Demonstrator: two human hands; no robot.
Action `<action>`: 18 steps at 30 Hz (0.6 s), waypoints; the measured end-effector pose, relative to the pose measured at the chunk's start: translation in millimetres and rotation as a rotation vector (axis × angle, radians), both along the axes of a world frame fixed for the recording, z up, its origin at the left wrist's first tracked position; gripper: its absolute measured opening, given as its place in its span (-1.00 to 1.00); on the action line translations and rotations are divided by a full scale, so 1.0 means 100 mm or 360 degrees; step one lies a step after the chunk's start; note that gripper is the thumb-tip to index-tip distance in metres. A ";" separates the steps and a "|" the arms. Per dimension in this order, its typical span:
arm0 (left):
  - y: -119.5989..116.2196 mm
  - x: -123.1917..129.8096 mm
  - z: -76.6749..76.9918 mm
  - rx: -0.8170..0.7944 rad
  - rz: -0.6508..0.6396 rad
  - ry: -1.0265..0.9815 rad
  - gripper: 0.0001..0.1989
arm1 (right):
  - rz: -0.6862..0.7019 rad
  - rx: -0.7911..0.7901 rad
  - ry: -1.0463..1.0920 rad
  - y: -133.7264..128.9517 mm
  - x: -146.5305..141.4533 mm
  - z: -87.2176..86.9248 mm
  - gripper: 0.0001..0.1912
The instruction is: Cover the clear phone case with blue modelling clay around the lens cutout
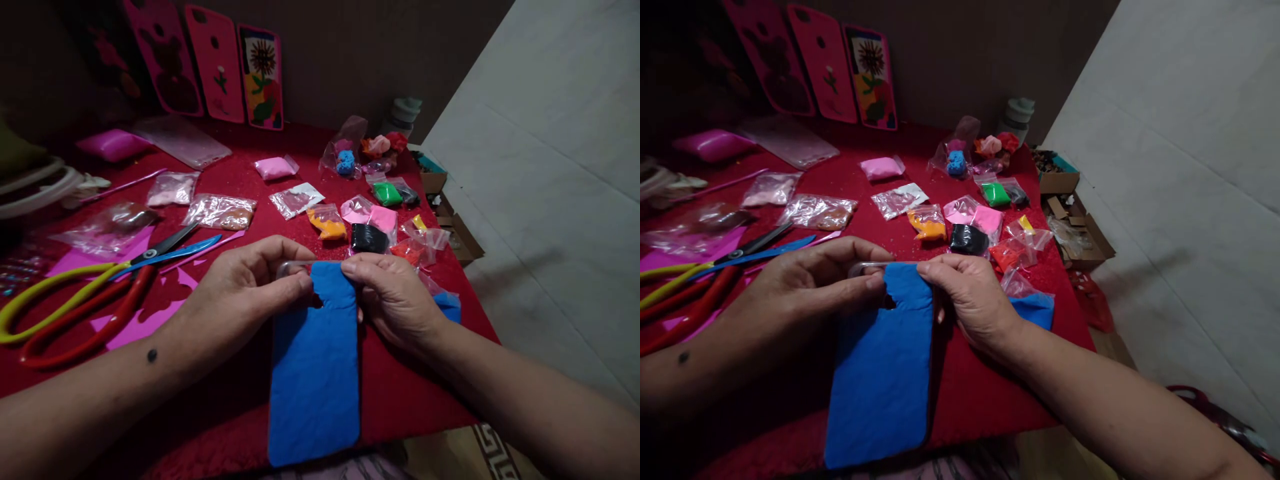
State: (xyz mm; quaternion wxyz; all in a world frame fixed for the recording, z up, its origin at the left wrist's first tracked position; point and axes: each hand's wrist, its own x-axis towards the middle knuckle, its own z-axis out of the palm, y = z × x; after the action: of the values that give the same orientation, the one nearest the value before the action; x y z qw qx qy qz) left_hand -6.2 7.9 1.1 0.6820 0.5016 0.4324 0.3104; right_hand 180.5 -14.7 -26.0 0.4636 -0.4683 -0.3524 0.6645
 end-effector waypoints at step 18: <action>0.02 -0.02 -0.02 -0.0042 -0.0001 0.0031 -0.87 | 0.0052 0.0085 0.0135 0.02 0.02 0.01 -0.69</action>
State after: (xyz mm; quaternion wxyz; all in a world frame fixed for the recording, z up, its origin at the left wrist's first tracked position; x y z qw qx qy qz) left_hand -8.0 9.6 -0.8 0.6843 0.4957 0.4430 0.2996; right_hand 182.9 -13.1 -25.0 0.4794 -0.4213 -0.3576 0.6818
